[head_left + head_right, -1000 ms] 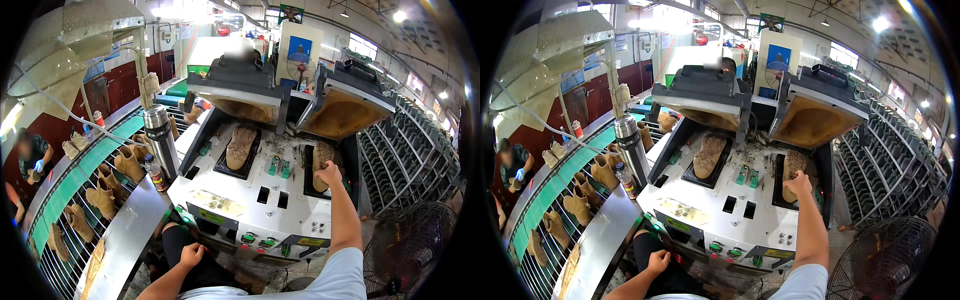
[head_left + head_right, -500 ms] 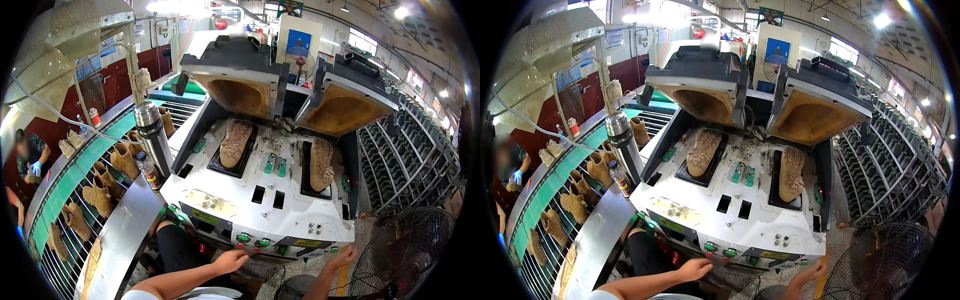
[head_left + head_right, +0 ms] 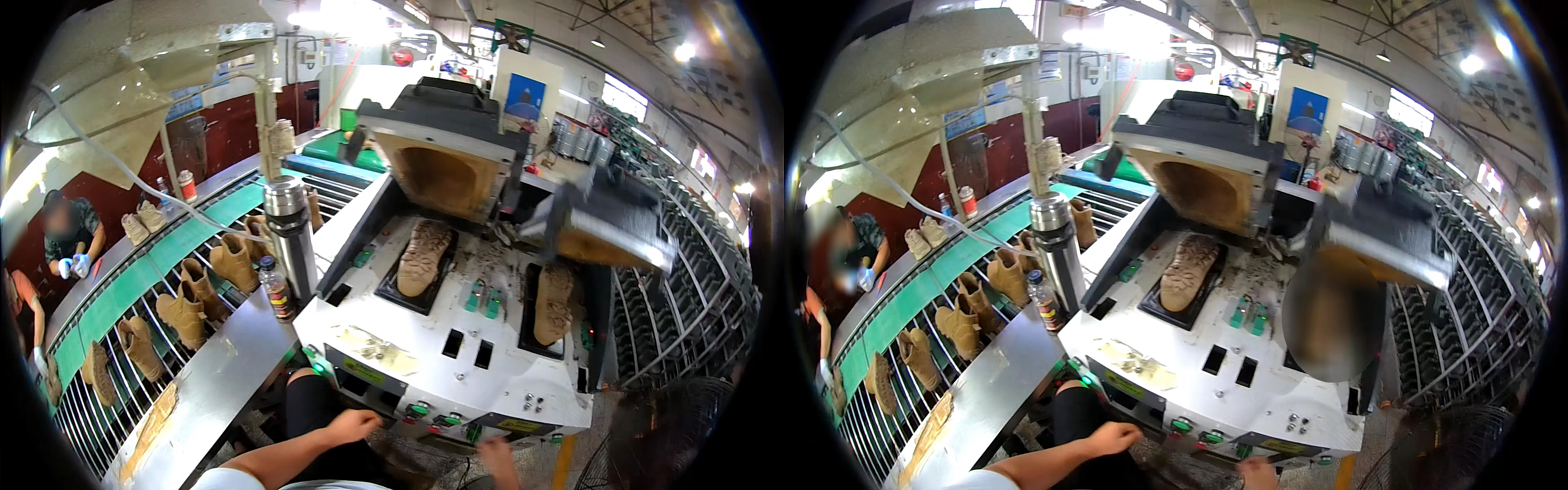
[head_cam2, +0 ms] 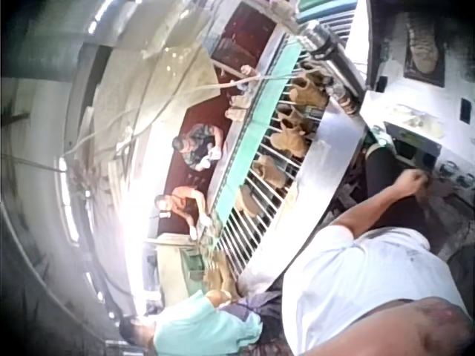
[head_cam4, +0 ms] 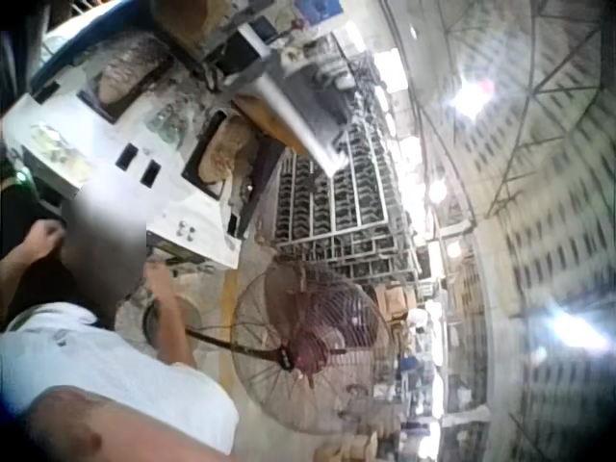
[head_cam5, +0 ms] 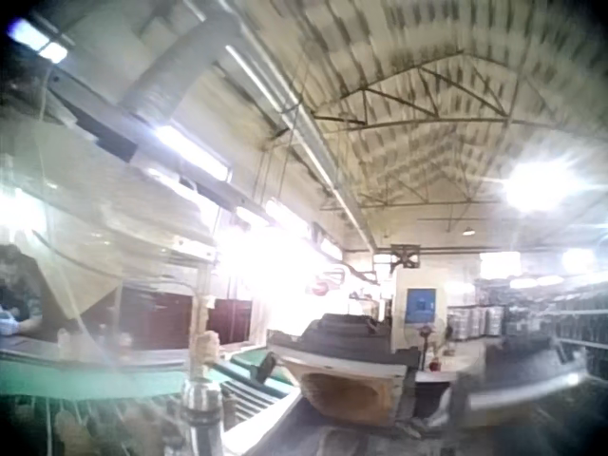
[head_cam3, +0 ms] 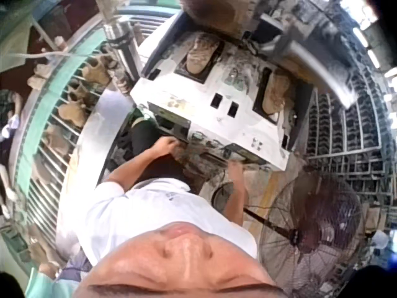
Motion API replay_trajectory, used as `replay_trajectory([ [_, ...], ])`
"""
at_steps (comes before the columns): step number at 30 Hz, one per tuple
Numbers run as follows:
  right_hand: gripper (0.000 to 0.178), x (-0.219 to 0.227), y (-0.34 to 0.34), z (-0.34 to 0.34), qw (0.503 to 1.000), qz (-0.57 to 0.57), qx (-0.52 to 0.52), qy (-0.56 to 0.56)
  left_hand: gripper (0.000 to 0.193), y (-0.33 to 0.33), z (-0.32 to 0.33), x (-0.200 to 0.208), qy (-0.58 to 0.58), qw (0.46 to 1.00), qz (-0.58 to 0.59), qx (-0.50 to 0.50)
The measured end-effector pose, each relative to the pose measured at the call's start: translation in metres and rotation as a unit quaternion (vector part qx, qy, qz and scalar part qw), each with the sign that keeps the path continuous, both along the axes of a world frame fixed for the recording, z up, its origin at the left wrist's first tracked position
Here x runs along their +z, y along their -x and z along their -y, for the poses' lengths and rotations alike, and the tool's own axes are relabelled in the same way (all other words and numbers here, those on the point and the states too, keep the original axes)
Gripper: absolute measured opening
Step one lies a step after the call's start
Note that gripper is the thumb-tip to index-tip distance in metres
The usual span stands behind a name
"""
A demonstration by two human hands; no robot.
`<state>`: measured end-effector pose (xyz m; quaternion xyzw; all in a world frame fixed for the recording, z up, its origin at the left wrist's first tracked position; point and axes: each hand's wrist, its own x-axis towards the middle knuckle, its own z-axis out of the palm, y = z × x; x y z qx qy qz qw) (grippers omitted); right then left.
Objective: The person picks up tan boots from a conveyor belt, places them into a machine to heat the soles, and luego places them back on the conveyor belt.
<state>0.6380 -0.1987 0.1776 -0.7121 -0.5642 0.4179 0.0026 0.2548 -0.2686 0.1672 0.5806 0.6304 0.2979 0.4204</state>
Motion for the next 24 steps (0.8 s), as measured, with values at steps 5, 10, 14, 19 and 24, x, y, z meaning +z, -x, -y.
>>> replay_trajectory([
  [5,0.038,0.102,0.136,-0.036,0.851,-0.376,0.354,0.093,0.023,0.131,0.105,-0.026,-0.071,0.932,-0.063,0.350],
  [10,0.014,0.117,0.267,-0.173,0.840,-0.300,0.102,-0.440,0.017,0.209,0.201,-0.046,-0.114,0.801,-0.039,0.587],
  [14,0.053,0.151,0.346,-0.246,0.833,-0.069,0.057,-0.546,0.018,0.224,0.248,-0.072,-0.190,0.736,0.035,0.649],
  [19,0.108,0.157,0.374,-0.316,0.938,0.109,0.089,-0.316,0.017,0.218,0.234,-0.060,-0.117,0.761,-0.007,0.638],
  [24,0.122,0.235,0.424,-0.285,0.971,0.108,0.079,-0.199,0.015,0.212,0.234,-0.054,-0.107,0.739,0.024,0.665],
])
